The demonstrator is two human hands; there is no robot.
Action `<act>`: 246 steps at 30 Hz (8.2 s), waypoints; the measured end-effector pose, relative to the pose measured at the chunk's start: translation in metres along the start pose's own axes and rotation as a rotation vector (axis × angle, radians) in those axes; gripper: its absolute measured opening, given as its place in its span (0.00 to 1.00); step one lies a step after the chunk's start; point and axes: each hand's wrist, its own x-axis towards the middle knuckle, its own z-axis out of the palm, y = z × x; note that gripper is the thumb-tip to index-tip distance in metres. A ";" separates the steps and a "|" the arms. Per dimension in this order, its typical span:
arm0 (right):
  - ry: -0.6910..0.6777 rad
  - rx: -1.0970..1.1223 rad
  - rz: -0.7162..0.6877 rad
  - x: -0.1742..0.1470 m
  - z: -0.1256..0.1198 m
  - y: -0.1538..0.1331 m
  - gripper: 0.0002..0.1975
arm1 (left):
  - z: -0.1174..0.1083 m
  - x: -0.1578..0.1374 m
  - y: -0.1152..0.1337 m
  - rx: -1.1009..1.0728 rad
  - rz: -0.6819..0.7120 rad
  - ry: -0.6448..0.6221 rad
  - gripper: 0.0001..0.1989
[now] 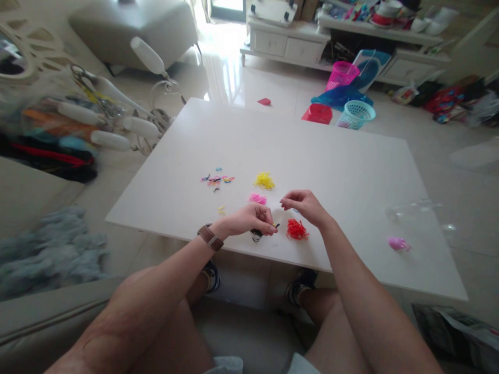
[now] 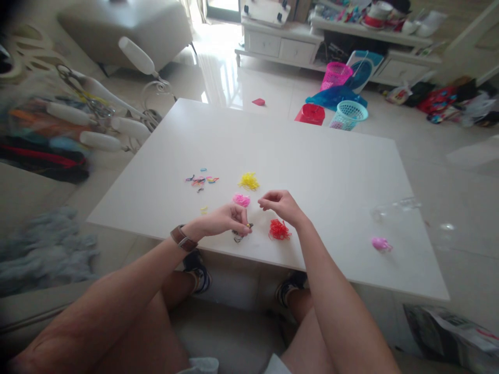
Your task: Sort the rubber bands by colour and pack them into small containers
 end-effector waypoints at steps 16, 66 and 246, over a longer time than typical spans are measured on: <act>-0.257 0.110 0.044 0.002 0.017 0.006 0.13 | -0.019 0.002 0.014 0.106 0.000 0.294 0.15; 0.493 -0.371 -0.183 -0.004 -0.008 0.016 0.09 | -0.030 0.079 0.019 -0.503 0.167 0.940 0.06; -0.108 -0.526 -0.213 -0.003 0.049 0.028 0.03 | -0.144 -0.033 0.012 0.937 -0.038 1.023 0.17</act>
